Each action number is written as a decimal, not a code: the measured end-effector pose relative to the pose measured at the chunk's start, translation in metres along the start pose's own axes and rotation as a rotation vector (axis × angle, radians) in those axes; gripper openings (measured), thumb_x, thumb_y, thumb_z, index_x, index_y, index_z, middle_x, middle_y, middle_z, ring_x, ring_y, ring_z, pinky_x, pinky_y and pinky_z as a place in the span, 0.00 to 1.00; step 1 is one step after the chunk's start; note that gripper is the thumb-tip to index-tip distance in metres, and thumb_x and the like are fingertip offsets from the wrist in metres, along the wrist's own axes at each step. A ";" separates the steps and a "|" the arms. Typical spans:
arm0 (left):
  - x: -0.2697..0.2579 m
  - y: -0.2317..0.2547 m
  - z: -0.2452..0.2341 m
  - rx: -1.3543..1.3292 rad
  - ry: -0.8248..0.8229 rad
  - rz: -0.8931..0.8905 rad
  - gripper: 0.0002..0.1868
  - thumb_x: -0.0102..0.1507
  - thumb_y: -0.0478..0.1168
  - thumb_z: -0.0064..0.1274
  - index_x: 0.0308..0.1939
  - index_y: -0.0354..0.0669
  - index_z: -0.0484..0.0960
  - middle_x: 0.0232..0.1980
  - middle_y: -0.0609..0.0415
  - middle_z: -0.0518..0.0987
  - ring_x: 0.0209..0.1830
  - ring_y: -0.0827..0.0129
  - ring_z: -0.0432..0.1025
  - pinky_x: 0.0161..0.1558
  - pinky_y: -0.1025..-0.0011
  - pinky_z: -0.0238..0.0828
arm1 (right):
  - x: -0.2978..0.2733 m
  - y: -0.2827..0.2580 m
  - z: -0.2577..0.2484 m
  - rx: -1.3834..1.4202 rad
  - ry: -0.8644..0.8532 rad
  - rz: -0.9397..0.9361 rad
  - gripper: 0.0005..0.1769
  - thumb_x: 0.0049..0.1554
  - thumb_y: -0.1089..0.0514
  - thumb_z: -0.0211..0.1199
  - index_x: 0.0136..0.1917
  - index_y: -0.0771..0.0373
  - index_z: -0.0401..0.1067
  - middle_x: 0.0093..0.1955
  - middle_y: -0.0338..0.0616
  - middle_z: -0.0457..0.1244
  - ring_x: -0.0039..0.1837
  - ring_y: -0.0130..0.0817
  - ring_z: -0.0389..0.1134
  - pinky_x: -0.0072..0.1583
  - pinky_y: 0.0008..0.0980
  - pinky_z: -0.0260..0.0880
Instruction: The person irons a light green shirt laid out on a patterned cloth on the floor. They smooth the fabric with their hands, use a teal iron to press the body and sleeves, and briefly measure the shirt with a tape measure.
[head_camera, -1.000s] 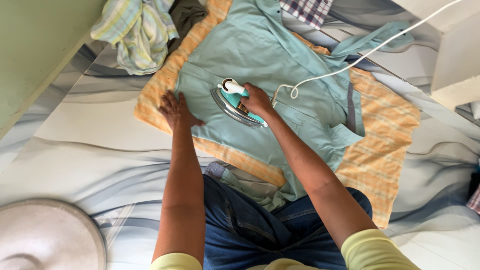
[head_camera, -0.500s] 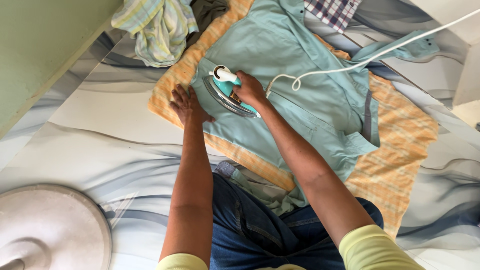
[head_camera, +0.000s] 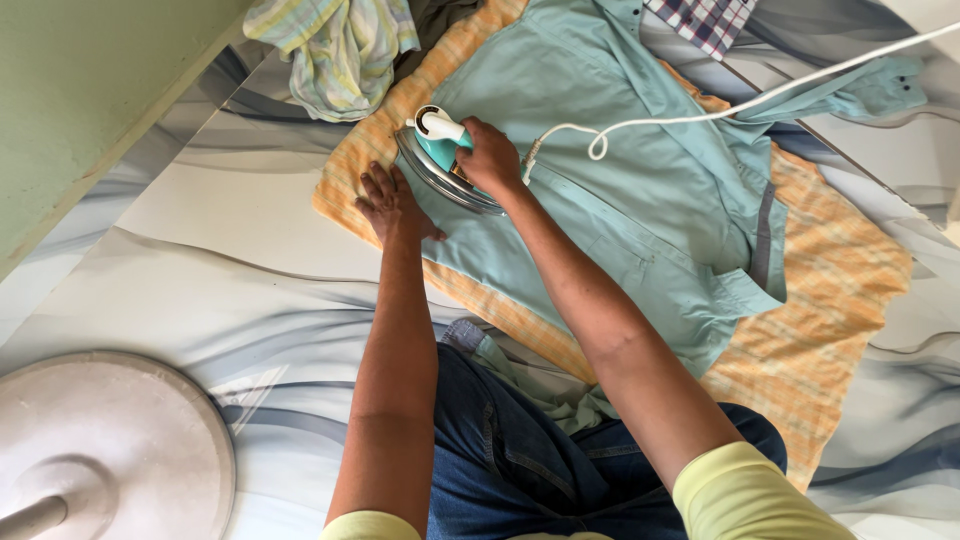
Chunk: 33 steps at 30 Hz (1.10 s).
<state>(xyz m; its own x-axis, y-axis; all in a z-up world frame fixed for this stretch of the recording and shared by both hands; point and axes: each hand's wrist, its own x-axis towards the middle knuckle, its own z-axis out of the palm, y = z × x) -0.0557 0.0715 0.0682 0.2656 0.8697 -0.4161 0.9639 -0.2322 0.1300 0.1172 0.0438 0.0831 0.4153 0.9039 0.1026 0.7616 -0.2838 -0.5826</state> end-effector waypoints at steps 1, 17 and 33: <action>0.000 0.000 0.001 -0.006 0.006 -0.004 0.85 0.32 0.57 0.82 0.83 0.49 0.40 0.86 0.45 0.35 0.85 0.49 0.32 0.77 0.42 0.40 | 0.003 -0.001 0.001 -0.017 -0.024 0.004 0.20 0.54 0.56 0.63 0.60 0.58 0.70 0.57 0.52 0.68 0.58 0.54 0.69 0.58 0.50 0.68; -0.008 -0.041 0.003 -0.051 -0.022 -0.099 0.79 0.37 0.57 0.81 0.83 0.57 0.43 0.84 0.47 0.44 0.82 0.47 0.48 0.67 0.53 0.66 | -0.029 0.043 -0.041 0.002 -0.385 -0.014 0.21 0.53 0.56 0.64 0.59 0.61 0.66 0.50 0.55 0.69 0.52 0.51 0.71 0.53 0.47 0.69; 0.021 -0.082 0.057 -0.552 -0.398 -0.146 0.18 0.59 0.44 0.68 0.20 0.39 0.80 0.23 0.56 0.79 0.22 0.71 0.72 0.28 0.70 0.70 | -0.124 0.063 -0.075 -0.094 -0.259 0.120 0.20 0.54 0.53 0.62 0.60 0.54 0.70 0.50 0.52 0.69 0.54 0.52 0.71 0.55 0.49 0.68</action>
<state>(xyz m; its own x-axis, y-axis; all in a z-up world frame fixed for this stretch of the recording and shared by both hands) -0.1287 0.0837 -0.0024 0.2212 0.6250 -0.7486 0.8690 0.2221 0.4422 0.1509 -0.1103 0.0948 0.3737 0.9102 -0.1785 0.7626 -0.4111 -0.4994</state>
